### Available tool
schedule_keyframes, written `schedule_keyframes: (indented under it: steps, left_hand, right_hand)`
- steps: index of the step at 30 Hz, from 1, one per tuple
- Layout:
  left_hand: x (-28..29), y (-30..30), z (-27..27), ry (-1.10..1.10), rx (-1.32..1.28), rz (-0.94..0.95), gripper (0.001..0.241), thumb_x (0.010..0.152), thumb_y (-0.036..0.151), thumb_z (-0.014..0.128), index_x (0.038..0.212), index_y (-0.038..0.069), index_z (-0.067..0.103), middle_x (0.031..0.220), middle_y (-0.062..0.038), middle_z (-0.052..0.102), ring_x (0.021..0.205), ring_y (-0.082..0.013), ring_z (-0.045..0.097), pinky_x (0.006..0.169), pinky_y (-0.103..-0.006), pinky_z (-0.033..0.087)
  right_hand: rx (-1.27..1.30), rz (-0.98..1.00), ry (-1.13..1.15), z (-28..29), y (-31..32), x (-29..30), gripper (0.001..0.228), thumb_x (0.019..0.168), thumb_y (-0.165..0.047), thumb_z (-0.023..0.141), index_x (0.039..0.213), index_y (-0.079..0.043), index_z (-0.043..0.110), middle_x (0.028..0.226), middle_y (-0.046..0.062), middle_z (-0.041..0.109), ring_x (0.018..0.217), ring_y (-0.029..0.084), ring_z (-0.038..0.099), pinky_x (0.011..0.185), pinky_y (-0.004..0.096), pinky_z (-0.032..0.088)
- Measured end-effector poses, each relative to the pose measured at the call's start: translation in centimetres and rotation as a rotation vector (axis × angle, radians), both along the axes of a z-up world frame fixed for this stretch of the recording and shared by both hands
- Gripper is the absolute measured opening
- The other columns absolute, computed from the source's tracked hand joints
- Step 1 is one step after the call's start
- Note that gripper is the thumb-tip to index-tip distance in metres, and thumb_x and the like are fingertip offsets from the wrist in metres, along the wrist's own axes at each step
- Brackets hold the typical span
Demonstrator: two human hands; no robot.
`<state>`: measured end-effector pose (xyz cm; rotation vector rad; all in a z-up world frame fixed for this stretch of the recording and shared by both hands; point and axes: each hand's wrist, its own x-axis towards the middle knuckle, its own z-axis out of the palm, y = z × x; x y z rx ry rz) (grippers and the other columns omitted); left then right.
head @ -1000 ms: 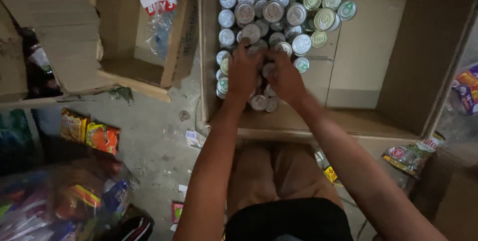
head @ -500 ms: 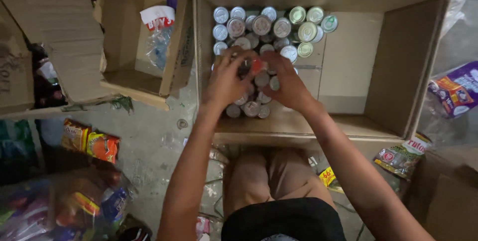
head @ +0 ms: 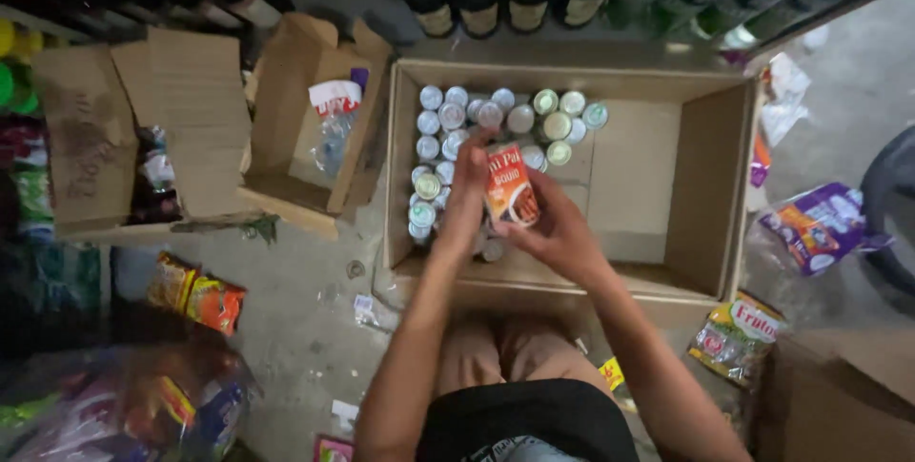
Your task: Restocking canned goods from a cardboard box onto grocery store shelves.
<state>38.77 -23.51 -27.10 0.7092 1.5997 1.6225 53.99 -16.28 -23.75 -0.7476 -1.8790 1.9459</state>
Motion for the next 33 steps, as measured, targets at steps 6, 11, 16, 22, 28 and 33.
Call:
schedule_keyframes:
  steps: [6, 11, 16, 22, 28, 33]
  left_hand:
    - [3.3, 0.5, 2.6, -0.214, 0.037, 0.070, 0.074, 0.103, 0.061, 0.044, 0.155, 0.008, 0.042, 0.149, -0.011, 0.051, 0.134, -0.0234, 0.051, 0.112, -0.0366, 0.042]
    - [4.3, -1.3, 3.4, -0.214, -0.043, 0.087, 0.076, 0.101, 0.061, 0.047, 0.153, 0.005, 0.046, 0.148, -0.011, 0.056, 0.131, -0.0193, 0.056, 0.109, -0.0323, 0.045]
    - [3.7, -2.2, 4.8, -0.496, 0.127, 0.109, 0.070, 0.102, 0.055, 0.049, 0.152, 0.006, 0.046, 0.139, -0.013, 0.061, 0.119, -0.0212, 0.061, 0.101, -0.0349, 0.050]
    - [1.1, -2.8, 7.0, -0.378, 0.166, 0.080, 0.071, 0.104, 0.059, 0.040, 0.152, 0.006, 0.047, 0.135, -0.009, 0.063, 0.117, -0.0159, 0.063, 0.101, -0.0322, 0.051]
    - [-3.2, -4.2, 7.0, -0.511, 0.193, -0.011, 0.071, 0.107, 0.058, 0.036, 0.149, 0.003, 0.051, 0.130, -0.011, 0.066, 0.111, -0.0193, 0.064, 0.098, -0.0365, 0.051]
    - [-6.8, -6.0, 10.1, -0.371, 0.155, -0.022, 0.068, 0.105, 0.058, 0.036, 0.149, 0.007, 0.052, 0.133, -0.007, 0.065, 0.113, -0.0153, 0.063, 0.101, -0.0326, 0.051]
  right_hand:
    - [-0.213, -0.098, 0.094, 0.6, -1.3, 1.3, 0.079, 0.086, -0.013, 0.081, 0.152, 0.000, 0.039, 0.133, 0.008, 0.061, 0.122, 0.016, 0.059, 0.106, 0.035, 0.049]
    - [-0.199, -0.125, 0.098, 1.0, -3.0, 1.3, 0.076, 0.086, -0.014, 0.080, 0.150, 0.001, 0.041, 0.138, 0.008, 0.059, 0.129, 0.017, 0.057, 0.111, 0.034, 0.045]
    - [-0.191, -0.149, 0.035, 3.8, -4.2, -0.1, 0.081, 0.084, -0.019, 0.082, 0.151, 0.000, 0.040, 0.137, 0.011, 0.061, 0.127, 0.018, 0.058, 0.109, 0.034, 0.047]
    - [-0.029, -0.216, -0.064, 5.0, -5.6, -2.2, 0.087, 0.084, -0.019, 0.080, 0.156, 0.000, 0.036, 0.141, 0.013, 0.062, 0.129, 0.018, 0.058, 0.110, 0.033, 0.046]
    - [-0.020, -0.151, 0.082, 9.2, -7.9, -5.5, 0.085, 0.089, -0.015, 0.073, 0.160, 0.000, 0.028, 0.148, 0.012, 0.053, 0.135, 0.019, 0.052, 0.114, 0.035, 0.040]
    - [-0.168, -0.155, 0.142, 10.4, -9.4, -7.9, 0.085, 0.088, -0.010, 0.071, 0.160, -0.004, 0.026, 0.146, 0.009, 0.053, 0.131, 0.016, 0.054, 0.108, 0.034, 0.044]
